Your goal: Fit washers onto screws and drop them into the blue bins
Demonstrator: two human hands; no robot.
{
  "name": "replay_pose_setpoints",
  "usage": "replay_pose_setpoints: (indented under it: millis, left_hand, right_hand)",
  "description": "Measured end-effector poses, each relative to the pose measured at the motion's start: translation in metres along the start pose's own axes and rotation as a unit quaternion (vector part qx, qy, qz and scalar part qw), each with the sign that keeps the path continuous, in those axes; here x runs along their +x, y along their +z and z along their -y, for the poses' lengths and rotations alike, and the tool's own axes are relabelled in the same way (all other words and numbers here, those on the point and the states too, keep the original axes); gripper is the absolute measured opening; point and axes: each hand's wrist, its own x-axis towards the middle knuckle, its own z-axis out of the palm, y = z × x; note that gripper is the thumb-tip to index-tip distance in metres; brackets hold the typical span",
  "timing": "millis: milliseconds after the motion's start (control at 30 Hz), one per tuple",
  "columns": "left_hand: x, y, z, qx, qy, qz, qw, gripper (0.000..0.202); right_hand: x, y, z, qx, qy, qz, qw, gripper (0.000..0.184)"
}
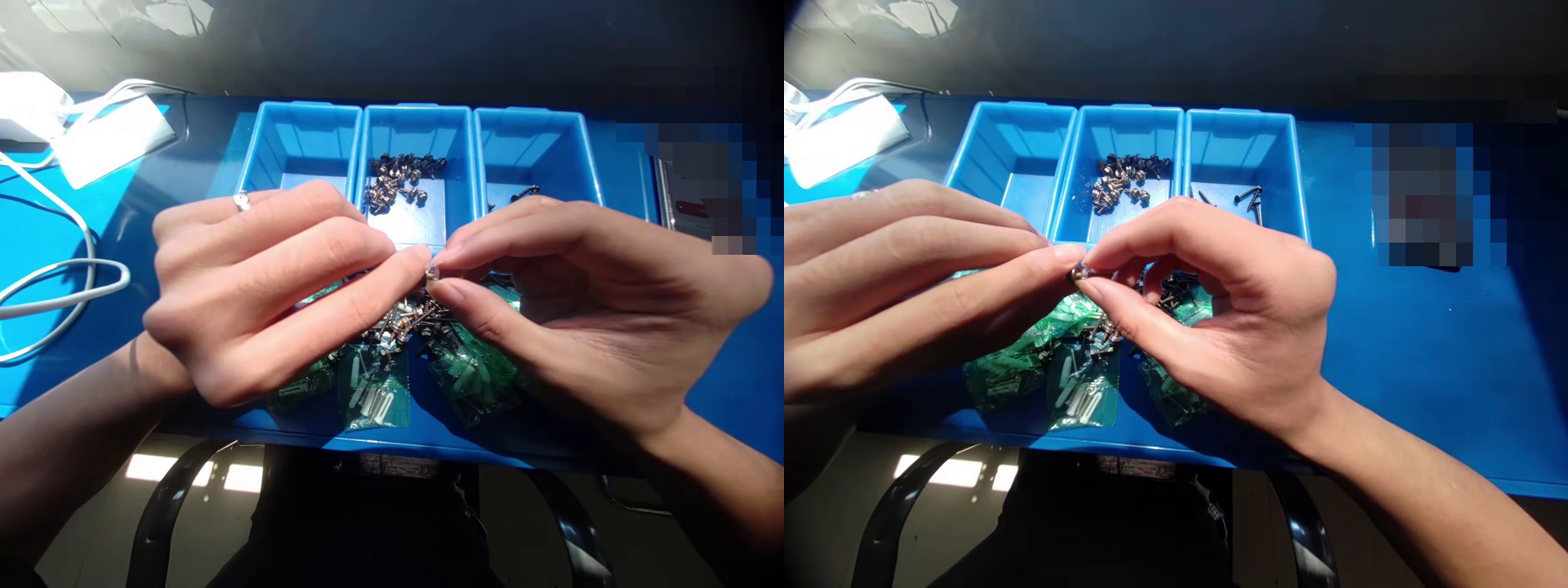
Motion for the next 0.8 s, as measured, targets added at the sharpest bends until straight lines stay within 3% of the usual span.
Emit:
replay_pose_setpoints:
  millis: [133,267,400,600,733,800]
  left_hand:
    - [0.003,0.009,0.011,0.001,0.043,-0.039,0.998,0.052]
    - [0.013,0.019,0.022,0.027,0.123,-0.106,0.986,0.033]
    - [0.016,0.022,0.025,0.028,0.122,-0.116,0.985,0.029]
    - [0.022,0.022,0.022,0.023,0.109,-0.131,0.985,0.007]
    - [0.025,0.026,0.021,0.014,0.121,-0.143,0.982,0.013]
    - [0.022,0.026,0.022,0.017,0.121,-0.137,0.983,0.013]
  right_hand:
    - [0.002,-0.001,0.000,-0.016,-0.032,0.020,0.999,0.005]
    - [0.004,0.001,0.002,-0.037,-0.061,0.042,0.997,0.008]
    - [0.005,-0.005,0.004,-0.076,-0.059,0.052,0.994,0.010]
    - [0.013,-0.032,-0.005,-0.129,-0.119,0.199,0.964,0.027]
    - [0.013,-0.018,0.001,-0.073,-0.088,0.120,0.986,0.014]
    - [0.011,-0.007,0.005,-0.032,-0.069,0.076,0.994,0.017]
